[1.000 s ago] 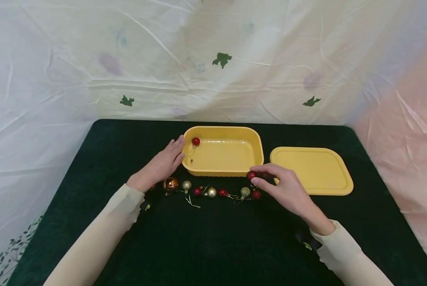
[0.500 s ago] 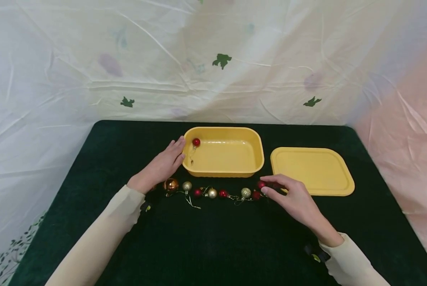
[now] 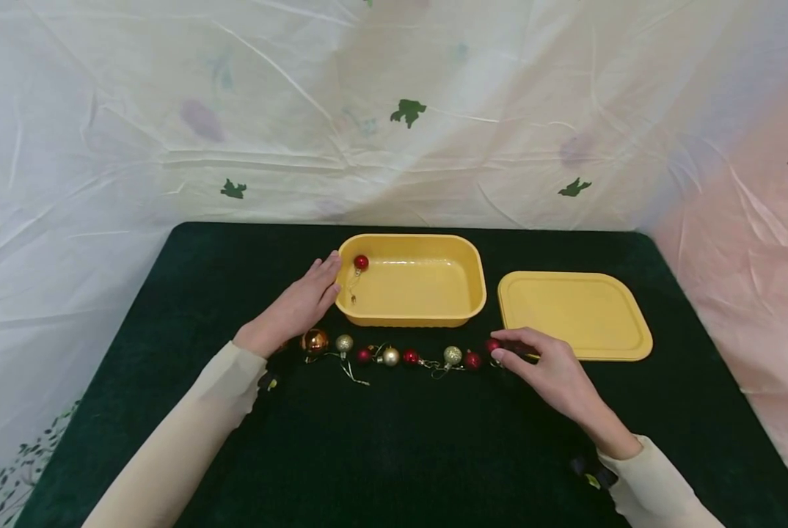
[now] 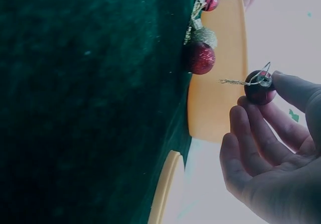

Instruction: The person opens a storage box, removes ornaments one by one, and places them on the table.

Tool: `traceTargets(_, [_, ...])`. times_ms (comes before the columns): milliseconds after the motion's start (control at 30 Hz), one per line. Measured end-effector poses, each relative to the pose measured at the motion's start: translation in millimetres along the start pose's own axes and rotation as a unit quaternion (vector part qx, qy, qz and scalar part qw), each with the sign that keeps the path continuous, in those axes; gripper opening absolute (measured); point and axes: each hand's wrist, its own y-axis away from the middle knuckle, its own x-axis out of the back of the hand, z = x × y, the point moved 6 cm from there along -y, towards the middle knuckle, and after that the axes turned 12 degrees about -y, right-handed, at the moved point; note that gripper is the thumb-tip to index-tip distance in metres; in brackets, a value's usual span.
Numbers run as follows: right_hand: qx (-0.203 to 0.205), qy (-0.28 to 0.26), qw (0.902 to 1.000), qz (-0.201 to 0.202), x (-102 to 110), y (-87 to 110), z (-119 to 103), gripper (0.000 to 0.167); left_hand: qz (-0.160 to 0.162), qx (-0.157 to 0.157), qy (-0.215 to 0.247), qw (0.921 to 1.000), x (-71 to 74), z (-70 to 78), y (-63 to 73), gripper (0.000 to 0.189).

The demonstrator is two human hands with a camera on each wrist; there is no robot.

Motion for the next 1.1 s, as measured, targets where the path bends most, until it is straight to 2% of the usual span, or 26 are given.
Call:
traceTargets(333, [-0.002,0.008,0.9999,-0.011,-3.4,-0.6,9.4,0.035,-0.002,0.003,-0.001,1.0,-0.3,-0.5,0.0,0.059])
traceTargets(600, [-0.01,0.014,0.9997,-0.02,-5.5,-2.5,16.0,0.035,0.006,-0.005,0.023,0.9997,-1.5,-2.4,0.7,0.062])
traceTargets(867, [-0.013,0.019,0.9992,-0.031,-6.7,-4.8,22.0,0.034,-0.008,0.007,0.0,0.9999,-2.4,-2.3,-1.9,0.06])
traceTargets(1100, [-0.015,0.021,0.9989,-0.038,-7.9,-5.7,25.2,0.032,-0.006,0.005,0.004,1.0,-1.5,-1.1,-0.7,0.06])
